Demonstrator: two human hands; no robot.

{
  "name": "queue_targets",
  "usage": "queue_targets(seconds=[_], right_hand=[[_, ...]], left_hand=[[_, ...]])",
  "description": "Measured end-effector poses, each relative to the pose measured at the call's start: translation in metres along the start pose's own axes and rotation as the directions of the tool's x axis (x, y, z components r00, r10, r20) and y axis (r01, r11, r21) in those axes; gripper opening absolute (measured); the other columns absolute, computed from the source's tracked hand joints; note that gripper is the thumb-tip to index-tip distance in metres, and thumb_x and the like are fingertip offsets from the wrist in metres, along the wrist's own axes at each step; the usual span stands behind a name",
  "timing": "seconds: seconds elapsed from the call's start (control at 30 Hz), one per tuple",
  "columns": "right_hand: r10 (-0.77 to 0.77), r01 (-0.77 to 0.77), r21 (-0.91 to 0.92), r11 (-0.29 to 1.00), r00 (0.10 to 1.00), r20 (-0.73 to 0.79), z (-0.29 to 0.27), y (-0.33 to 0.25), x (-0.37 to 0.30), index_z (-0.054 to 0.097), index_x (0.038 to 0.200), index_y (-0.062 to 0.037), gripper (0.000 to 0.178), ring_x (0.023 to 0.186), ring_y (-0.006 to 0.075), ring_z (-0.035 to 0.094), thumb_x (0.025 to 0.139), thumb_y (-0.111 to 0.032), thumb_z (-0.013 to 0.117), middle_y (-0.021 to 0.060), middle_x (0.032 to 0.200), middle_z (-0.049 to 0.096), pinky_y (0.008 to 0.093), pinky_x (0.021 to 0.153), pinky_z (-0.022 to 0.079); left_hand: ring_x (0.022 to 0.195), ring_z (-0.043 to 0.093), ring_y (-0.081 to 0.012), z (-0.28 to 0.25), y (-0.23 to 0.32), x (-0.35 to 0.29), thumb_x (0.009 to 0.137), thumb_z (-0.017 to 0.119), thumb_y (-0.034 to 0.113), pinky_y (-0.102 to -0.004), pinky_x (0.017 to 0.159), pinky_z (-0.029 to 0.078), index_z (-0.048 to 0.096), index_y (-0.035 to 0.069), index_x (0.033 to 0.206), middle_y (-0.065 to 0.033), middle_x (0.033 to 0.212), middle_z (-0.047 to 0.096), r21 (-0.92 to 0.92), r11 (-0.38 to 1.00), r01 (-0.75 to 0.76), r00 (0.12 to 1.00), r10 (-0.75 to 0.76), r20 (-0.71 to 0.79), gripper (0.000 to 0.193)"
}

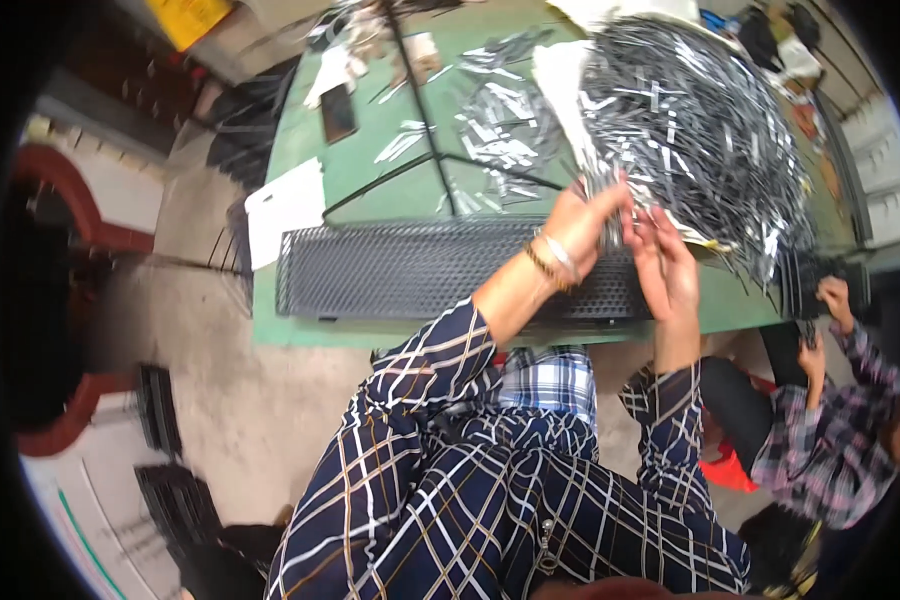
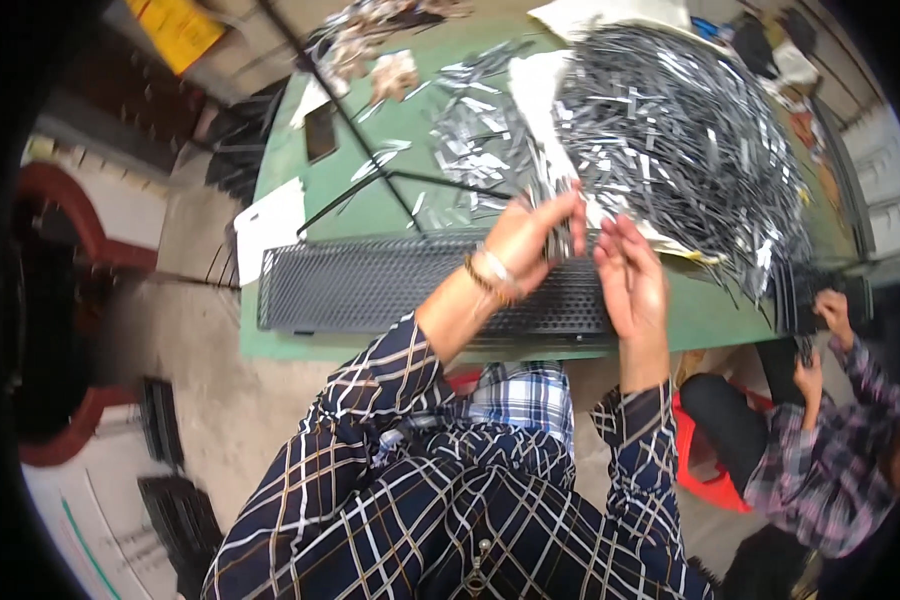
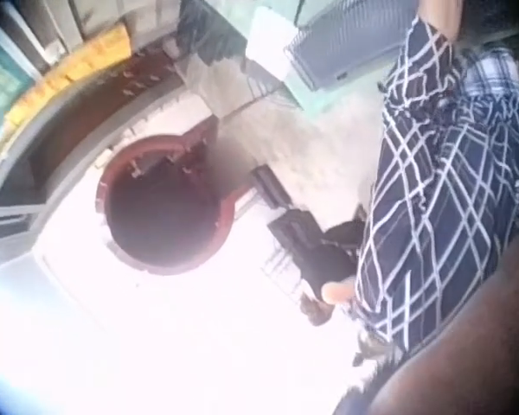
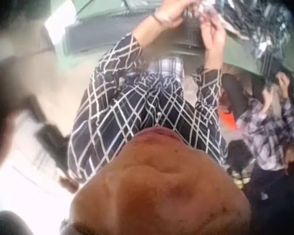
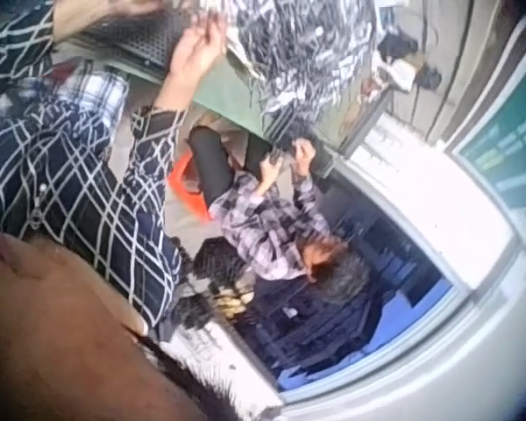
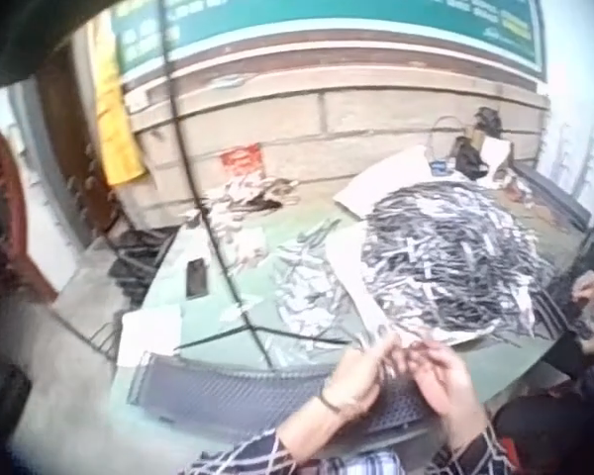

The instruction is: Assembling small metal clips into a long perforated metal tray/cover component.

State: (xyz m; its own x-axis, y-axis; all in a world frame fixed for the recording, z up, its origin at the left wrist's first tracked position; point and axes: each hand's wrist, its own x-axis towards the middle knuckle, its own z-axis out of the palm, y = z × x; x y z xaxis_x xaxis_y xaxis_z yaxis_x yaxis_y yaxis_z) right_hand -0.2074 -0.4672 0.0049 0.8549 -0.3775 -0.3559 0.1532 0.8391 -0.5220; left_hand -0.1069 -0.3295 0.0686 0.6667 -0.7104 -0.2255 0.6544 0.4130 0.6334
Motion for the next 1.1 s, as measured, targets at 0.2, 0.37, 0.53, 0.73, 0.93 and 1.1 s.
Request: queue_targets(seconds=[0.2,0.37,0.53,0.73,0.93,1.1], right_hand=[[0.004,0.0,-0.198,0.98,1.0,0.021,0.081,0.032,-0.01,0.049,0.12,0.0034,0.03,0.088,0.0187,0.06,0.091,-0.004,0.044,0.0165,0.118,0.056,0.0306,0.082,0.047],[0.062,-0.032,-0.389,0.921,0.996,0.065,0.114,0.092,-0.01,0.051,0.117,0.0017,0.026,0.086,0.0142,0.058,0.094,-0.007,0.043,0.0134,0.112,0.057,0.0273,0.078,0.048],[0.1,0.275,-0.723,0.634,0.898,0.429,0.104,0.136,-0.027,0.055,0.111,0.0026,0.022,0.103,0.017,0.053,0.093,-0.007,0.048,0.0112,0.113,0.053,0.0278,0.089,0.042],[0.324,0.061,-0.751,0.658,0.877,0.355,0.084,0.15,-0.038,0.056,0.114,0.001,0.027,0.109,0.0194,0.053,0.095,-0.015,0.045,0.0116,0.118,0.053,0.0284,0.092,0.041],[0.029,0.313,-0.799,0.513,0.924,0.381,0.09,0.133,-0.053,0.052,0.122,0.0016,0.032,0.12,0.0255,0.046,0.093,-0.014,0.049,0.0139,0.124,0.053,0.0332,0.101,0.034],[-0.345,0.444,-0.892,0.083,0.853,0.392,0.021,0.063,-0.04,0.057,0.109,0.0019,0.025,0.106,0.024,0.053,0.085,-0.004,0.058,0.0128,0.109,0.058,0.0325,0.093,0.041]], left_hand=[[0.068,0.053,-0.012,-0.033,0.032,-0.076,0.091,0.055,0.014,-0.0259,0.057,0.047,0.047,0.006,0.112,-0.0042,0.083,0.055,0.026,0.974,0.225,0.931,-0.207,-0.3,0.024],[0.07,0.057,-0.01,-0.058,0.019,-0.105,0.092,0.056,0.016,-0.0232,0.055,0.049,0.05,0.007,0.108,-0.0035,0.085,0.059,-0.052,0.983,0.177,0.846,-0.179,-0.503,0.02],[0.068,0.057,-0.0091,-0.078,-0.01,-0.127,0.093,0.053,0.018,-0.0229,0.05,0.046,0.051,0.007,0.103,-0.0026,0.085,0.059,0.029,1.0,-0.006,0.756,0.024,-0.654,0.015],[0.076,0.06,-0.0115,-0.103,-0.021,-0.154,0.091,0.055,0.014,-0.0243,0.063,0.05,0.053,0.005,0.108,-0.0026,0.09,0.061,-0.029,0.993,0.111,0.803,-0.107,-0.586,0.019],[0.068,0.055,-0.0098,-0.09,-0.013,-0.139,0.09,0.058,0.018,-0.0247,0.05,0.043,0.058,0.003,0.097,-0.0029,0.078,0.058,0.037,0.979,0.2,0.772,-0.135,-0.621,0.017],[0.066,0.053,-0.0109,-0.125,0.026,-0.151,0.086,0.064,0.018,-0.0238,0.049,0.042,0.058,0.002,0.097,-0.0041,0.079,0.058,0.175,0.983,0.051,0.69,0.093,-0.718,0.02]])
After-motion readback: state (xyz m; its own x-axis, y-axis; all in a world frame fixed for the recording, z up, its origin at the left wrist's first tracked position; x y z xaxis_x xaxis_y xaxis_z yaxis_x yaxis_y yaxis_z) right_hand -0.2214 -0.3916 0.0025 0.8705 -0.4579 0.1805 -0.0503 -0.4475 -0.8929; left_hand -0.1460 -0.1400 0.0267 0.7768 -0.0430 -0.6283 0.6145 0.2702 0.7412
